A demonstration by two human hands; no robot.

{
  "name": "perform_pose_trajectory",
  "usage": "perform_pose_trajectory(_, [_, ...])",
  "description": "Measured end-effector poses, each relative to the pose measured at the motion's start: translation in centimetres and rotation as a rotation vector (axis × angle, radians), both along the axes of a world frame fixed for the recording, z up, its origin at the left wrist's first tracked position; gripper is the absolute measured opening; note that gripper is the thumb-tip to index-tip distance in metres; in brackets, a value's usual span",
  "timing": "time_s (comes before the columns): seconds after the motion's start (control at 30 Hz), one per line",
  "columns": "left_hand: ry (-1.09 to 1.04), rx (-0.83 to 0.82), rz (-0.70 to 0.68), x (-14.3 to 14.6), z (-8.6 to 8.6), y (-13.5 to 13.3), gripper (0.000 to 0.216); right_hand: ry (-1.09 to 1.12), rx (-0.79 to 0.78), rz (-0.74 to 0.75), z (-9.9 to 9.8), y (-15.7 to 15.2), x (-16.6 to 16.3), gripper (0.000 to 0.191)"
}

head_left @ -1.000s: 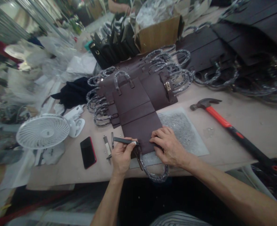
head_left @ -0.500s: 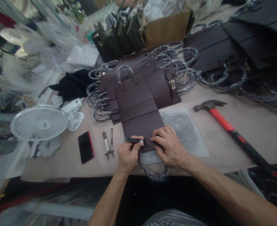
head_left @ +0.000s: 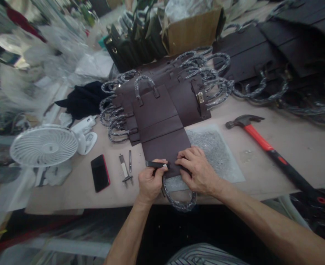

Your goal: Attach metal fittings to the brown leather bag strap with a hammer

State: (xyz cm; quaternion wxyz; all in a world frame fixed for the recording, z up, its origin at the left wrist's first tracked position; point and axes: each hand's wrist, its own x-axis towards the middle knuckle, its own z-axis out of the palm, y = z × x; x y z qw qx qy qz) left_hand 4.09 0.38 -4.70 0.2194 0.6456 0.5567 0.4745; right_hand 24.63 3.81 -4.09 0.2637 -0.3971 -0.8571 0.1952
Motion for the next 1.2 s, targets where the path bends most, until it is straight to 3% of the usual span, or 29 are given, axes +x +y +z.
perform_pose_trajectory(0.67, [0.13,0.097,0.064,0.49,-0.42,-0.09,0.009,0.005,0.038,-0.006,0.05,-0.01,-0.03,0.022])
perform_pose_trajectory(1.2, [0.219,0.186,-0.006,0.39,-0.31,0.32,0.009,0.012,0.044,0.001,-0.07,-0.22,0.01,0.023])
